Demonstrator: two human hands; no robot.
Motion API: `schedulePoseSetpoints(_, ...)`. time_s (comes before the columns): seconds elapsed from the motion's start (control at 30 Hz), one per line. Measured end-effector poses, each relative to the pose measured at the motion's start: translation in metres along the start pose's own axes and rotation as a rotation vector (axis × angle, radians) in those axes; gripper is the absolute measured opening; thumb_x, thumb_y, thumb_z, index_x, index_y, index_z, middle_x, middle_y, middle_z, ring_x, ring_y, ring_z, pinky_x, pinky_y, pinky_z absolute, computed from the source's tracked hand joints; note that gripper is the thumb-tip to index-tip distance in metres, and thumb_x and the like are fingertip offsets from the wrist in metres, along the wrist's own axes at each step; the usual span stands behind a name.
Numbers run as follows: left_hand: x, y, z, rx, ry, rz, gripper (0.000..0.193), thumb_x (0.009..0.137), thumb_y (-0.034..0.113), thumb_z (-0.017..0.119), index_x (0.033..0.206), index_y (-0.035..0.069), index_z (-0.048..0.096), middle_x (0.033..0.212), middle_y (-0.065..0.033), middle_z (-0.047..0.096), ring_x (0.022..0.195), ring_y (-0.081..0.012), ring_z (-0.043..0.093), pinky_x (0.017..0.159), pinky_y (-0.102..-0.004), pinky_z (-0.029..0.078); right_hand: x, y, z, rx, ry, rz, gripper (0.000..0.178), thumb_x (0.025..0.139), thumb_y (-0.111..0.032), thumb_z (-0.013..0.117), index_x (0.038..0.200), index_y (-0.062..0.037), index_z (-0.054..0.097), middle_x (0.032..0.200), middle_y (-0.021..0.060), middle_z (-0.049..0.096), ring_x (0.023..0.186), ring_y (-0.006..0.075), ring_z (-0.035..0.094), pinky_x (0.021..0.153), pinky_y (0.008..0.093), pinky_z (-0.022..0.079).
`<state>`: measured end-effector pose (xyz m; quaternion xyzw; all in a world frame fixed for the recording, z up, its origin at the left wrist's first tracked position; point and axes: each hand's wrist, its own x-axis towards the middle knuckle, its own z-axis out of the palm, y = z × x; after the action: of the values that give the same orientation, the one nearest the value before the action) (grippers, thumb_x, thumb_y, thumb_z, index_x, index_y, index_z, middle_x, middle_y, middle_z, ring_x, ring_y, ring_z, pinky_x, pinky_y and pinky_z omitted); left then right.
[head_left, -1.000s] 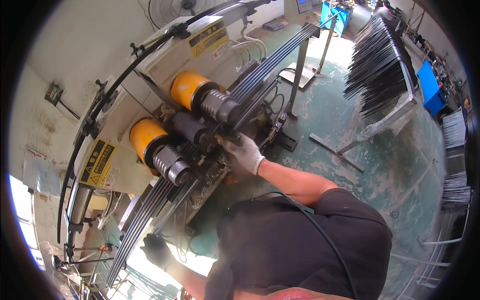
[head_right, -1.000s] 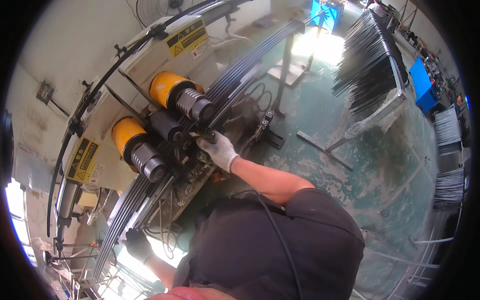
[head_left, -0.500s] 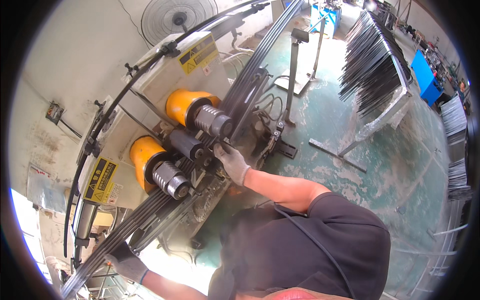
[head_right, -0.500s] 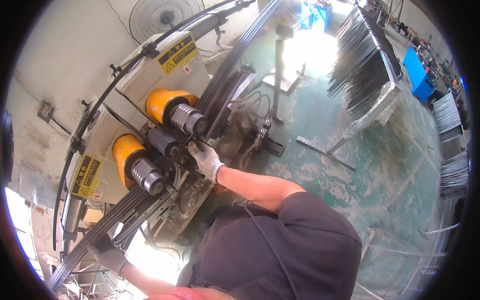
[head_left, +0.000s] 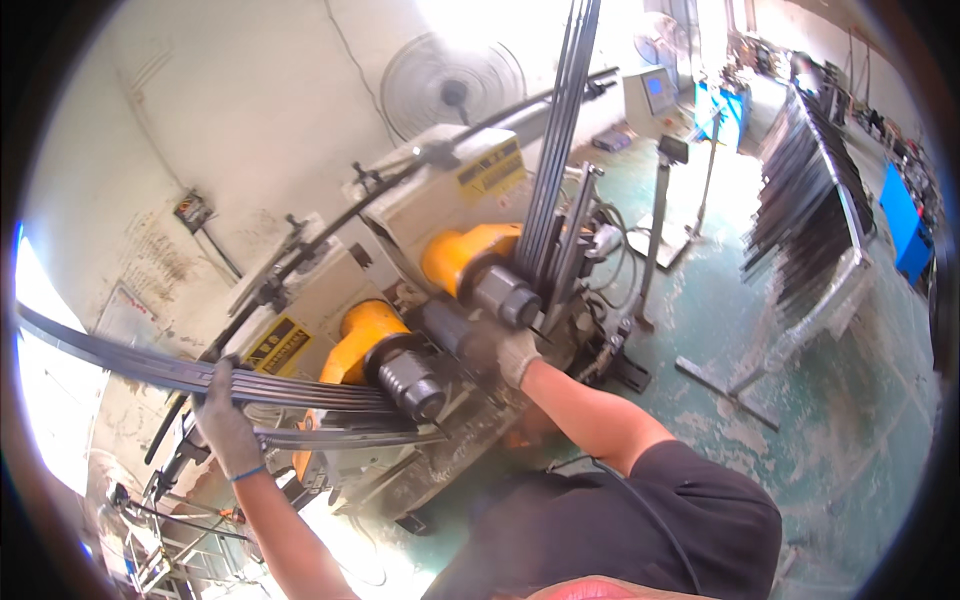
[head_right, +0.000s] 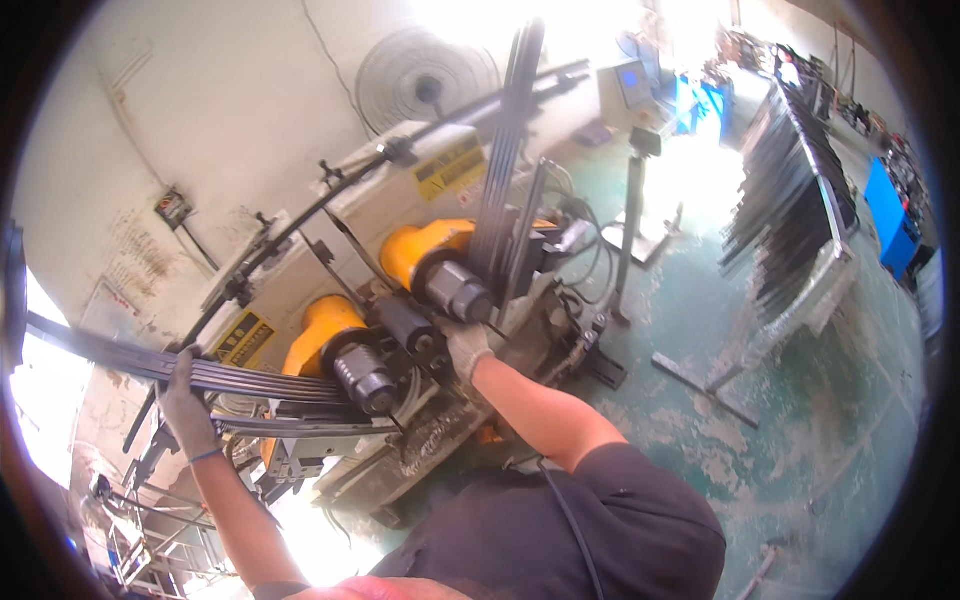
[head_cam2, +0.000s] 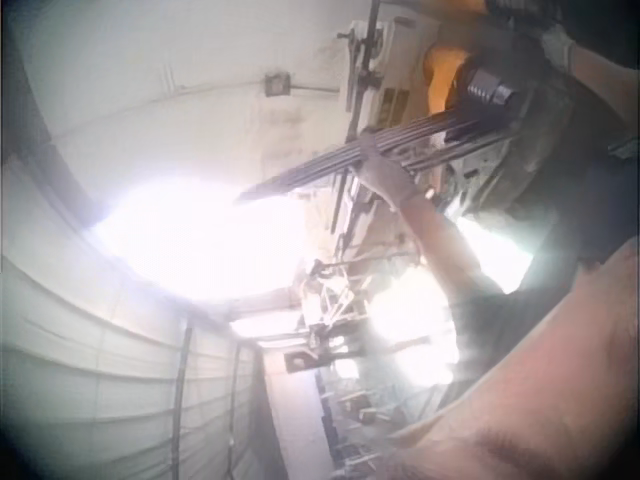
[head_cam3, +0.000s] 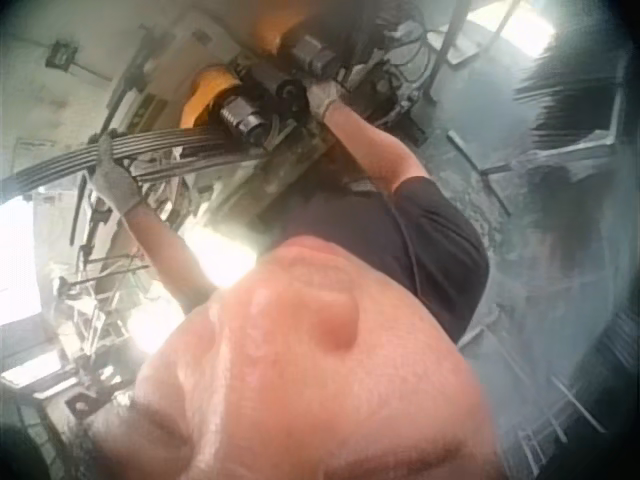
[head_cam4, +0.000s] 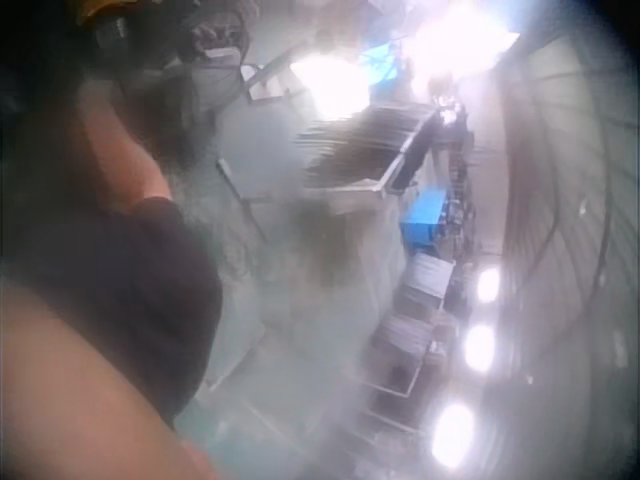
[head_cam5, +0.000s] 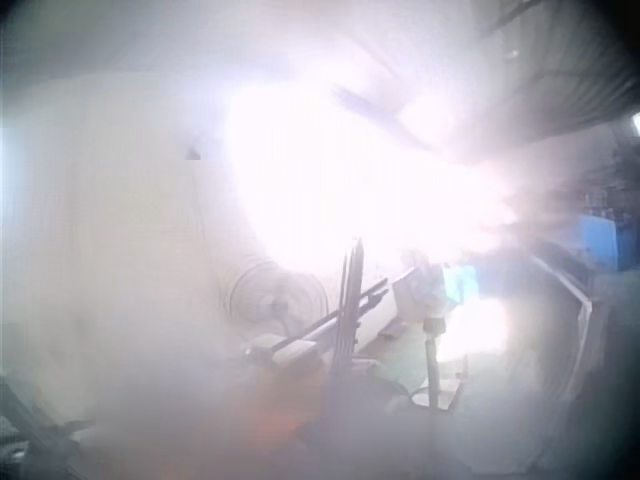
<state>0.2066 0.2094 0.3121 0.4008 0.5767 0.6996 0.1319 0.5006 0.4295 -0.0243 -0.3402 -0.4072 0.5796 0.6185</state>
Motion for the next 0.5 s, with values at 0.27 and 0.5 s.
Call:
schedulePoseSetpoints(0.27, 0.012, 0.04, 0.061, 0.256, -0.265, 0.22, 0.037, 0.093, 0.023, 0.078, 0.116, -0.004, 0.068, 0.097, -0.0047, 0.07, 0.09, -0.0146, 0.064, 0.083, -0.0308, 0.052, -0.009, -0.035, 0.028, 0.336, 0.165, 0.265, 0.043, 0.091, -0.007, 0.08, 0.131, -0.0141, 0.066, 0.104, 0.0084, 0.073, 0.079, 0.0228, 0.074, 0.061, 0.0428, 0.064)
schedulePoseSetpoints(0.5, 0.017, 0.055, 0.102, 0.171, -0.393, 0.164, 0.037, 0.085, 0.015, 0.08, 0.114, -0.005, 0.067, 0.09, -0.004, 0.069, 0.082, -0.0126, 0.064, 0.075, -0.03, 0.053, 0.011, 0.003, 0.022, 0.404, 0.135, 0.182, 0.041, 0.09, -0.006, 0.081, 0.129, -0.0131, 0.07, 0.104, 0.0062, 0.073, 0.082, 0.0209, 0.072, 0.064, 0.0383, 0.061)
